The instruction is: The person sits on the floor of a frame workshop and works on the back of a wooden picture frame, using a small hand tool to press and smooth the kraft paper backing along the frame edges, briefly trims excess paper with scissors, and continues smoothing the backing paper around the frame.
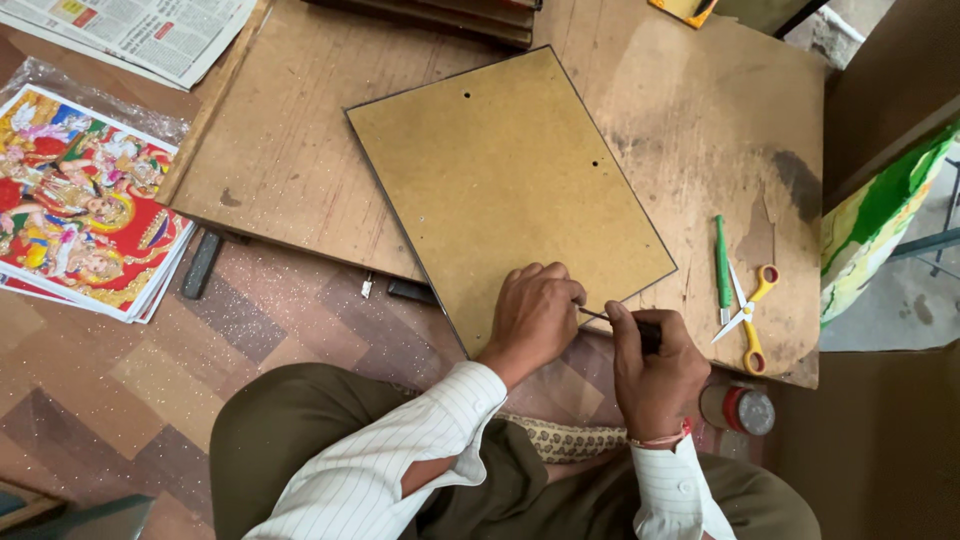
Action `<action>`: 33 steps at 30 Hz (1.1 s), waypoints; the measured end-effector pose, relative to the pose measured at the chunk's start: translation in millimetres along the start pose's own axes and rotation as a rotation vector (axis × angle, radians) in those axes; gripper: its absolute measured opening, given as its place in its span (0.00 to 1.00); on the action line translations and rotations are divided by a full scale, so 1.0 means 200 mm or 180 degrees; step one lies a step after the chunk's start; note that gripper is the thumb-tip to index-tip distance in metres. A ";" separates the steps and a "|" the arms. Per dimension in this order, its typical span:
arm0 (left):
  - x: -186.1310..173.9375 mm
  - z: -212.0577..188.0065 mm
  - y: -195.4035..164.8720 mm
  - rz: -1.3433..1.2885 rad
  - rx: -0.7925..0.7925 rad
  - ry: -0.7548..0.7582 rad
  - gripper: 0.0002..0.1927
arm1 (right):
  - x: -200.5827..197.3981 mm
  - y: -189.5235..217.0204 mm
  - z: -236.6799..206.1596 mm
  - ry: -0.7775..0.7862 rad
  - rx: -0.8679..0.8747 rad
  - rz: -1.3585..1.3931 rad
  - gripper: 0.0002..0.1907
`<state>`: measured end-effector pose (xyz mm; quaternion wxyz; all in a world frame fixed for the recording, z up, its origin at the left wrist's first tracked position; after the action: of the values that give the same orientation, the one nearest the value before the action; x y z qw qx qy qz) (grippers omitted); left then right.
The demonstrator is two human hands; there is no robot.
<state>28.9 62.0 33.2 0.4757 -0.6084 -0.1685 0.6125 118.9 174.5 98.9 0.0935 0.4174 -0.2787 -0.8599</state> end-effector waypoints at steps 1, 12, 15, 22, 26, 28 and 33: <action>0.00 0.00 0.00 -0.0007 0.0035 -0.0035 0.09 | 0.00 -0.01 0.00 -0.0018 0.0057 0.0101 0.12; 0.02 0.01 0.04 -0.0251 -0.0034 0.0081 0.07 | -0.11 -0.03 -0.06 0.0741 -0.0327 -0.0215 0.08; 0.02 0.02 0.04 -0.0184 -0.0065 0.0173 0.07 | -0.12 -0.01 -0.04 0.1101 -0.0673 -0.0771 0.09; 0.01 0.01 0.04 -0.0128 -0.0114 0.0235 0.09 | -0.07 0.01 0.00 0.1871 -0.0612 -0.1202 0.12; -0.01 0.00 0.03 -0.0283 0.0030 -0.0049 0.08 | -0.04 0.01 -0.02 0.2032 -0.0371 -0.1576 0.11; -0.01 0.01 0.03 -0.0285 0.0017 -0.0072 0.08 | -0.04 0.02 -0.03 0.1980 -0.0326 -0.1553 0.11; -0.01 0.01 0.03 -0.0310 -0.0065 -0.0083 0.08 | -0.06 0.01 -0.04 0.1700 -0.0349 -0.1226 0.13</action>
<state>24.3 58.2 29.7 0.4964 -0.5962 -0.2104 0.5948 132.8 173.9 105.1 0.0213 0.6674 -0.1136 -0.7357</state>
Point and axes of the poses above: each hand's wrist, its own z-axis towards the middle knuckle, its own x-axis out of the palm, y = z × x, the point moved 3 cm from there along z, towards the middle knuckle, and after that the axes turned 5 degrees about -x, right-handed, at the moved point
